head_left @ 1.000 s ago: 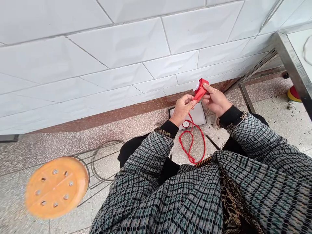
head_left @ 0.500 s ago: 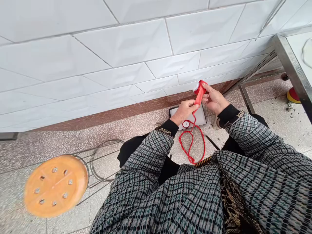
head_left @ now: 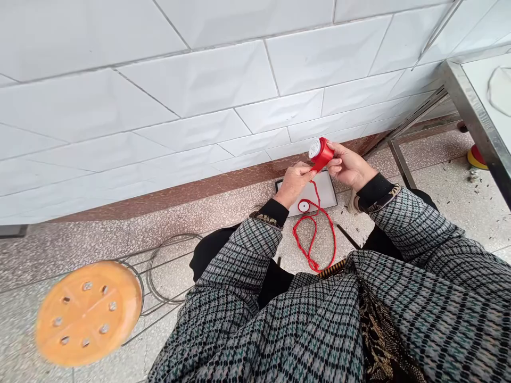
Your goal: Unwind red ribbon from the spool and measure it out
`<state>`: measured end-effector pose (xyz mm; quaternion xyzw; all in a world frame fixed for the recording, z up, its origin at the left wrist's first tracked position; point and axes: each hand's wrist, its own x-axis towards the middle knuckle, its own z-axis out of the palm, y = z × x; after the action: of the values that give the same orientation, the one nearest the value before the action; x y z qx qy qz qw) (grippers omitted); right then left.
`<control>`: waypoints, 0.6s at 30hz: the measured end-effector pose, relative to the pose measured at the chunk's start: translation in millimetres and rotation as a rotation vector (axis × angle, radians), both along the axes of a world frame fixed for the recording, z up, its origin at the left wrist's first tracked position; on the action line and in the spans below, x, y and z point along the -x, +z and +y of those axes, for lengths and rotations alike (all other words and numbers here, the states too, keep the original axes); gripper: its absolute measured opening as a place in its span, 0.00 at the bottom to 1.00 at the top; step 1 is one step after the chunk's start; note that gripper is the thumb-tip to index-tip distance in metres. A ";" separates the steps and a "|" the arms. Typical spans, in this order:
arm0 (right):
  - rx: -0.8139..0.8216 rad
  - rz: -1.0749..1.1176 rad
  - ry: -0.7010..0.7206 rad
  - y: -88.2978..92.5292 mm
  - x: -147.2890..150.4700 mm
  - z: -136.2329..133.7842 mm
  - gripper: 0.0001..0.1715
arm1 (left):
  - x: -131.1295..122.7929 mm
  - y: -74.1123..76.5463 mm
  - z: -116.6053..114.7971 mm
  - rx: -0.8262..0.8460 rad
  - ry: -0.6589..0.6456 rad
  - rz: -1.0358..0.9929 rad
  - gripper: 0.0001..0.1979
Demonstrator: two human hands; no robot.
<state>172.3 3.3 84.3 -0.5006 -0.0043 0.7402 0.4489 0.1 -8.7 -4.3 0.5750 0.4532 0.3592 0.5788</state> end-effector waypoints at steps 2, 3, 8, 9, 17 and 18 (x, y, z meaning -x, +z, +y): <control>0.002 0.009 -0.001 2.0 -0.6 0.1 0.10 | 2.8 1.6 2.6 -0.044 -0.023 0.008 0.15; 0.002 0.013 0.001 2.9 -0.7 -0.2 0.10 | 4.2 1.9 4.2 -0.042 -0.039 0.003 0.14; 0.013 0.002 0.103 6.0 -0.6 -4.4 0.07 | 11.3 1.4 12.2 -0.035 0.031 -0.031 0.34; 0.017 0.007 0.140 6.4 -0.8 -5.4 0.08 | 13.2 2.3 13.1 -0.045 0.019 -0.050 0.41; 0.067 0.074 0.344 10.4 -4.5 -12.7 0.09 | 32.4 21.2 16.0 -0.191 -0.288 -0.059 0.43; 0.073 0.086 0.342 10.3 -4.8 -13.4 0.09 | 33.1 21.8 16.3 -0.185 -0.308 -0.063 0.41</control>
<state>177.1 -10.2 94.6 -0.4761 -0.0433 0.8262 0.2979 -33.0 7.6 17.5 0.6768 0.3065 0.3244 0.5855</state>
